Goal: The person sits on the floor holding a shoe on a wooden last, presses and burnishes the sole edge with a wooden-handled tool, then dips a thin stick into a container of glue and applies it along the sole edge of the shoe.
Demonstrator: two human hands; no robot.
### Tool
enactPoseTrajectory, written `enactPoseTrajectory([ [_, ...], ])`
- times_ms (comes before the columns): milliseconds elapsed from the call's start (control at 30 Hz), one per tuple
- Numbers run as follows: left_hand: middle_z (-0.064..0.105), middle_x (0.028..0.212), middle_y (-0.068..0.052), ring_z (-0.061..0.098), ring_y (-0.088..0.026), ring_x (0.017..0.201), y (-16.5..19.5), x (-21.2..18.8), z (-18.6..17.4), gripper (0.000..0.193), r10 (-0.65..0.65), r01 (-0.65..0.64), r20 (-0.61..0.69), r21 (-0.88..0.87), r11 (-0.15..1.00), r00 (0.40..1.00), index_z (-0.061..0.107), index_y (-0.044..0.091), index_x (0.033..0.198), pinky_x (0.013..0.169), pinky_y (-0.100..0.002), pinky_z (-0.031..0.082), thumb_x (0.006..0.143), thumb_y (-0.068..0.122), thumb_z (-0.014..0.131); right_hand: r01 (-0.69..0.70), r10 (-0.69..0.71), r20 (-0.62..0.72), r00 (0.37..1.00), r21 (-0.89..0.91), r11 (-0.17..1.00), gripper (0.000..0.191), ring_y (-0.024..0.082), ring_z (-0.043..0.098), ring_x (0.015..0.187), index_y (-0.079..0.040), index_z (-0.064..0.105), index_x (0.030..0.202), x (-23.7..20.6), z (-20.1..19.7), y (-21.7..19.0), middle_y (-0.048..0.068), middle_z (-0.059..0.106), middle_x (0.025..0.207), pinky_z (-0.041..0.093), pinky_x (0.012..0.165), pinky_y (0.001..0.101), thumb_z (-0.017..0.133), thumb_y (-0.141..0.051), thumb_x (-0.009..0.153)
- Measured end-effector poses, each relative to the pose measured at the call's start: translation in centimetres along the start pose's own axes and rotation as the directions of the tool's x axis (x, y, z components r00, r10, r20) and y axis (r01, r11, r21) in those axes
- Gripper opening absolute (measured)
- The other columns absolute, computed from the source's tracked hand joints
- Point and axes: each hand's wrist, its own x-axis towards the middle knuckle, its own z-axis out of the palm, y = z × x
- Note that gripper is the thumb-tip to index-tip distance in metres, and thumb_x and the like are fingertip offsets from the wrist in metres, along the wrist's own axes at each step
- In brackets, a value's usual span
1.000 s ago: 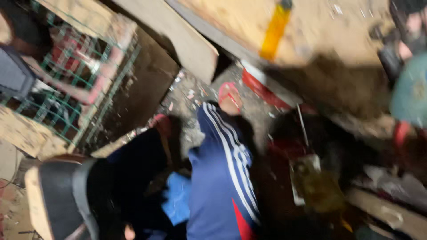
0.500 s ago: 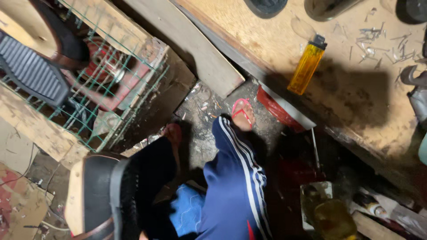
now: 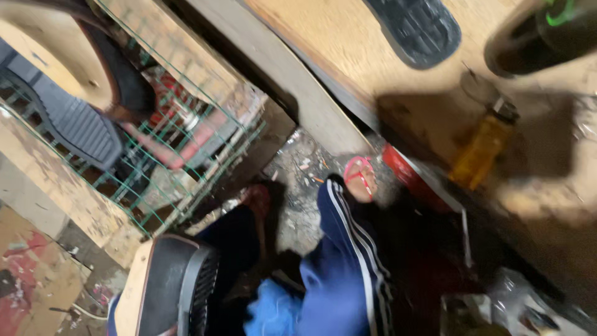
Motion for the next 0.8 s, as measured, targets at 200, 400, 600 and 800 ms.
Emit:
enactPoseTrajectory([
  [200, 0.058, 0.138, -0.025, 0.058, -0.035, 0.125, -1.3, -0.4, 1.5, 0.077, 0.110, -0.124, 0.211, 0.054, 0.991, 0.971, 0.040, -0.009, 0.152, 0.110, -0.052, 0.042, 0.084, 0.017, 0.066, 0.220, -0.141, -0.273, 0.952, 0.283, 0.934, 0.022, 0.028, 0.068, 0.094, -0.006, 0.068, 0.104, -6.5, -0.7, 4.3, 0.015, 0.070, 0.097, 0.052, 0.084, 0.0394, 0.073, -0.024, 0.093],
  [400, 0.057, 0.142, -0.025, 0.056, -0.034, 0.129, -5.2, -1.7, 7.7, 0.081, 0.281, -0.447, 0.632, 0.117, 0.887, 0.723, 0.038, -0.009, 0.157, 0.112, -0.050, 0.041, 0.084, 0.010, 0.066, 0.569, -0.323, -0.567, 0.757, 0.331, 0.753, 0.022, 0.028, 0.068, 0.093, -0.005, 0.067, 0.103, -17.3, -5.9, 8.6, 0.014, 0.070, 0.096, 0.052, 0.083, 0.0389, 0.075, -0.023, 0.093],
  [600, 0.060, 0.140, -0.008, 0.054, -0.020, 0.132, -7.1, -0.2, 12.8, 0.078, 0.471, -0.699, 0.640, 0.149, 0.700, 0.607, 0.050, 0.000, 0.148, 0.110, -0.034, 0.041, 0.072, 0.007, 0.066, 0.498, -0.403, -0.382, 0.832, 0.193, 0.845, 0.020, 0.028, 0.070, 0.083, -0.008, 0.065, 0.101, -28.6, -8.4, 8.9, 0.010, 0.070, 0.088, 0.053, 0.072, 0.0381, 0.073, -0.020, 0.088],
  [800, 0.052, 0.111, -0.009, 0.046, -0.020, 0.098, -8.5, 1.6, 14.4, 0.054, 0.576, -0.685, 0.436, 0.142, 0.715, 0.691, 0.056, -0.002, 0.140, 0.084, -0.038, 0.037, 0.095, 0.023, 0.070, 0.642, -0.595, -0.267, 0.758, 0.138, 0.755, 0.021, 0.021, 0.068, 0.065, -0.009, 0.065, 0.077, -35.2, -5.9, 6.6, 0.007, 0.067, 0.071, 0.053, 0.063, 0.0336, 0.079, -0.022, 0.086],
])
